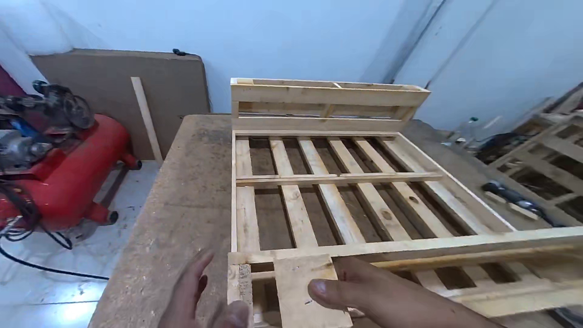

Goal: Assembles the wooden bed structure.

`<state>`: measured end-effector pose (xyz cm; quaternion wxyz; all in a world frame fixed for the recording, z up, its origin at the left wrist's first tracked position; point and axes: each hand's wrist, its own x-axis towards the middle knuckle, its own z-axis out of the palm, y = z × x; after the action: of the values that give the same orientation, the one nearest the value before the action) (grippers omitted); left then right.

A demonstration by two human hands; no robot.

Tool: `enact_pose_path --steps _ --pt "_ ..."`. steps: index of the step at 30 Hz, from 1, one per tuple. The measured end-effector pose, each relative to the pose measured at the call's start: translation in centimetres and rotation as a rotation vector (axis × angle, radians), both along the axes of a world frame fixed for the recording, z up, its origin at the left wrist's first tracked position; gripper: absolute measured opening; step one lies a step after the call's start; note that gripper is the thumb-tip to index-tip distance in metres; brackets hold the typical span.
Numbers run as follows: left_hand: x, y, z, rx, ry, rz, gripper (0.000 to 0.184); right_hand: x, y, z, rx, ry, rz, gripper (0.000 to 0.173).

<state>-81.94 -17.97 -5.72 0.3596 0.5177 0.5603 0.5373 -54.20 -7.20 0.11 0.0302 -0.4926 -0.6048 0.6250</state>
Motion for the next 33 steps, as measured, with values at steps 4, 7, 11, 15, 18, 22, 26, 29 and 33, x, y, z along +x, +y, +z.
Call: enact_pose_path --steps 4,7,11,15,18,22,26,29,33 --pt "1.9 2.4 0.6 -0.174 -0.015 -0.098 0.109 -0.6 0.5 0.1 -0.125 -0.069 0.034 0.053" --pt "2.7 3.2 0.4 -0.217 0.024 -0.08 0.119 -0.6 1.1 0.0 -0.174 -0.129 0.137 0.058" --pt "2.7 3.8 0.2 -0.229 0.005 -0.068 0.119 -1.0 2.1 0.7 -0.247 -0.195 0.235 0.056" --pt "2.4 4.2 0.0 -0.204 0.057 -0.09 0.112 -1.9 2.9 0.8 -0.293 -0.208 0.274 0.049" --pt "2.4 4.7 -0.4 -0.191 0.083 -0.102 0.112 -2.6 3.6 0.1 -0.304 -0.264 0.352 0.055" --pt "2.2 5.0 -0.8 -0.162 0.105 -0.108 0.104 -2.4 4.1 -1.9 -0.254 -0.142 0.403 0.049" --pt "2.1 5.2 -0.7 -0.151 0.076 -0.136 0.092 -3.0 4.1 -2.0 -0.036 -0.121 0.368 0.061" --pt "2.1 5.2 -0.6 -0.135 0.117 -0.14 0.093 -2.9 4.5 -2.2 -0.078 -0.106 0.421 0.057" --pt "2.2 5.3 -0.5 -0.141 0.176 -0.131 0.094 -2.5 5.1 -4.9 -0.214 0.033 0.57 0.043"
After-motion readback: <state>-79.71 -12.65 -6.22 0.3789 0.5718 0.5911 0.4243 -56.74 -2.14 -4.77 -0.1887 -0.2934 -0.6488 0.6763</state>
